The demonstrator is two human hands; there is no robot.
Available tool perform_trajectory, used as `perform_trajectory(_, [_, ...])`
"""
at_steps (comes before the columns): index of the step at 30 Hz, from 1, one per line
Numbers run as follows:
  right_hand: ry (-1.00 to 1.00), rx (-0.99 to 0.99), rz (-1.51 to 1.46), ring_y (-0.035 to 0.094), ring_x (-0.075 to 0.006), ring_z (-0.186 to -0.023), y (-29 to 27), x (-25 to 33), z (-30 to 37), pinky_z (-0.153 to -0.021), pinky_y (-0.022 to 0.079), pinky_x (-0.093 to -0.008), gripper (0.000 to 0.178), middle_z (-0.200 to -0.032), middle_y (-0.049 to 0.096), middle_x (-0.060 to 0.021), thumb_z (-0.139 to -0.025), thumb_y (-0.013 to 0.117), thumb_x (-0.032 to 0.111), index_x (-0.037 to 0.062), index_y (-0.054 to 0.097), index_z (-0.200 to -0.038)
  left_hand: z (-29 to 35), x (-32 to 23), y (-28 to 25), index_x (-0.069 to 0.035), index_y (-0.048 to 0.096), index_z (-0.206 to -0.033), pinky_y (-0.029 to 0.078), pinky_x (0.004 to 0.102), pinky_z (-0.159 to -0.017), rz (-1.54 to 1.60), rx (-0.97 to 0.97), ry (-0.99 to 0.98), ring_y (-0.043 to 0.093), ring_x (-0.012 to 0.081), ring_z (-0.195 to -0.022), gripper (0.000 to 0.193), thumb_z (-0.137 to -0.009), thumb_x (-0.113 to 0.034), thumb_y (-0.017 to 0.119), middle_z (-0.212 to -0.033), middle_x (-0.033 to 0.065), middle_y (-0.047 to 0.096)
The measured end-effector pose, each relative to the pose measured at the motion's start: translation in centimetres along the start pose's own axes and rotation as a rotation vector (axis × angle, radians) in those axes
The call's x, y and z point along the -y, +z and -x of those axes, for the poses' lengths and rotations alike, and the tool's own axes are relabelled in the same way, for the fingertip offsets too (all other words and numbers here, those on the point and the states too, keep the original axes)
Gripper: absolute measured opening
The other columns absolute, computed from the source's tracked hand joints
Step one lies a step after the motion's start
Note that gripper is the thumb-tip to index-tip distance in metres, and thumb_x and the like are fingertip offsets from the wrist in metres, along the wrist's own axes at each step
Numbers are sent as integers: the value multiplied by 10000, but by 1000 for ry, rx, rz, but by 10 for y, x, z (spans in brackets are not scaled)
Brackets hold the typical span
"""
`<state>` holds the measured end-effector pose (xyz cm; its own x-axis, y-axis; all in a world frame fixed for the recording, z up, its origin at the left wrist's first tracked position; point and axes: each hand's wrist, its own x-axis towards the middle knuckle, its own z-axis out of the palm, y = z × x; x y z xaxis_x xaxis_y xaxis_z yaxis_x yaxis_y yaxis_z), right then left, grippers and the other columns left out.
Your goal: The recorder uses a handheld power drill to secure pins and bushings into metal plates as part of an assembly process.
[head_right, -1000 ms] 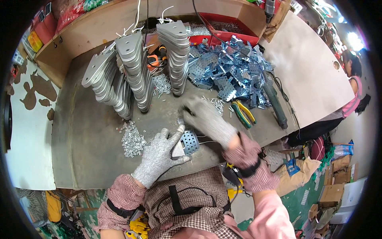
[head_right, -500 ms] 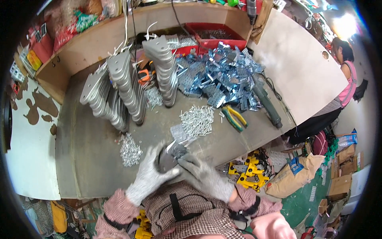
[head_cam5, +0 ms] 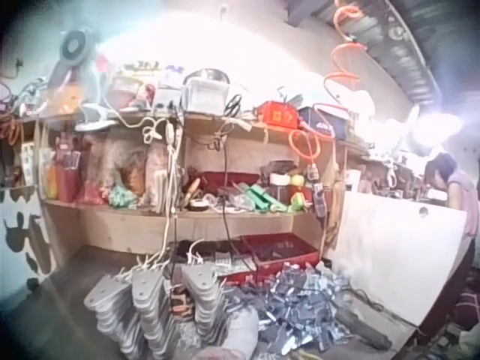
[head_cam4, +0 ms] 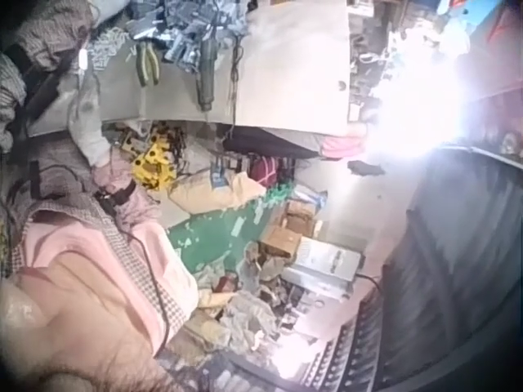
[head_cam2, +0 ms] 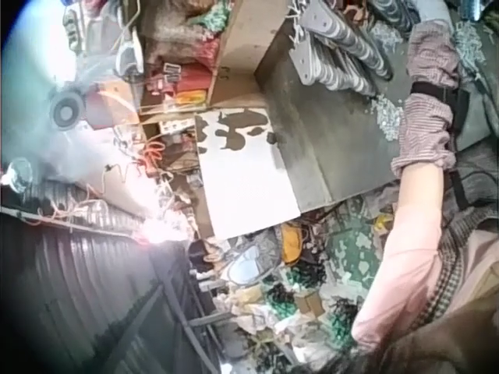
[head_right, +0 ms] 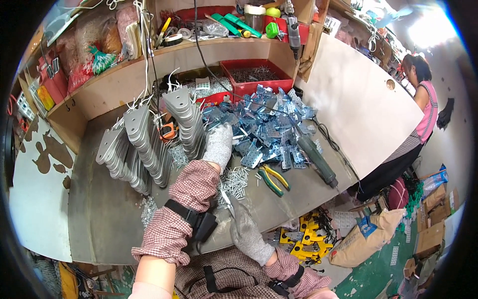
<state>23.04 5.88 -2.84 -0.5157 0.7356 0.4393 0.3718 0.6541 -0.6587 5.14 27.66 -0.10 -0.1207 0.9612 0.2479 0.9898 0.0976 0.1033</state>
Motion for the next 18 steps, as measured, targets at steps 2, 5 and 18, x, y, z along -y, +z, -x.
perform_trajectory(2, [64, 0, -5, 551, -511, -1170, 0, -1, 3, -999, 454, -499, 606, -1281, 519, -372, -924, 496, -9, -66, 293, -1492, 3, 0, -16, 2, 401, -1417, 563, 421, -843, -33, -25, 83, 658, 328, -1018, 828, -754, -244, 832, -1174, 210, 589])
perform_trajectory(5, [181, 83, -102, 458, -484, -1299, -7, 0, 13, -1124, 370, -472, 645, -1451, 387, -340, -887, 471, -47, -122, 239, -1484, 58, 5, -81, -9, 478, -1375, 556, 423, -833, 206, -416, 160, 641, 368, -977, 644, -779, -33, 722, -1105, 182, 605])
perform_trajectory(18, [348, 350, -691, 298, -350, -1476, -4, 31, -23, -1195, 251, -420, 641, -1563, 328, -276, -1017, 500, 186, -52, 227, -1546, 264, 71, -110, -3, 466, -1445, 423, 342, -1091, 1271, 76, -30, 525, 243, -1319, 502, -965, -31, 609, -1469, 139, 518])
